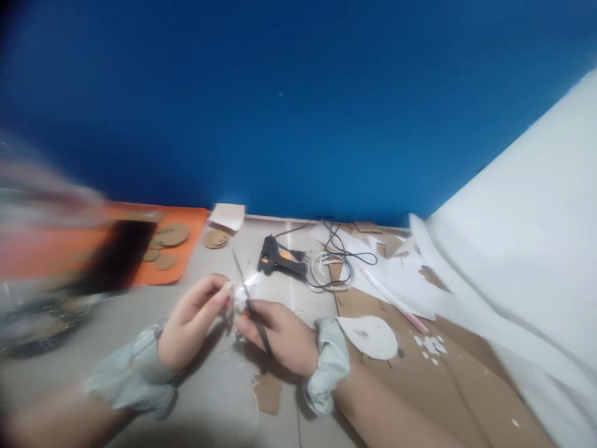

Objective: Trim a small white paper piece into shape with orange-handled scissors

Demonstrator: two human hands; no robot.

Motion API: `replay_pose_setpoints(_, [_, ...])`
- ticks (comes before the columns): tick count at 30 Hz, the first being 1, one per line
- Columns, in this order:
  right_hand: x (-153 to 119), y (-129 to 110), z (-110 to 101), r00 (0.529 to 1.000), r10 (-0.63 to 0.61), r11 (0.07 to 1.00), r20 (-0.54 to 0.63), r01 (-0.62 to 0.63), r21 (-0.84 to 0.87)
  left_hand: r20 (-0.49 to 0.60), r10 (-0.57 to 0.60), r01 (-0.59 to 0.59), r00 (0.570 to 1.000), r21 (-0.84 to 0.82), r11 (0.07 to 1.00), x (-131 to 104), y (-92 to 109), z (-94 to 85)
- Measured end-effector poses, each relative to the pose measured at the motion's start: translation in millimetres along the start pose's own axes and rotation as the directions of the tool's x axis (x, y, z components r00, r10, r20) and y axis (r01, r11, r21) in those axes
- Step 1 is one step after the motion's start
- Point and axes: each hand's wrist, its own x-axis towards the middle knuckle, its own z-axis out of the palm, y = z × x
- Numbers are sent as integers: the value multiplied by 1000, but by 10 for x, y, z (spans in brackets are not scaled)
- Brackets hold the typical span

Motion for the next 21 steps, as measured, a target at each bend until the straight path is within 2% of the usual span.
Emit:
replay_pose_setpoints(4, [-1, 9, 19, 999, 36, 998, 18, -35, -54, -16, 34, -34, 999, 31, 999, -17, 2, 3])
replay_pose_setpoints(11, [-12, 52, 47, 999, 46, 991, 23, -43, -123, 21, 71, -72, 997, 61, 996, -28, -6, 7])
replay_pose_setpoints(21, [-6, 36, 33, 1000, 19, 996, 14, -17, -88, 62, 68, -71, 996, 41, 997, -15, -4, 14])
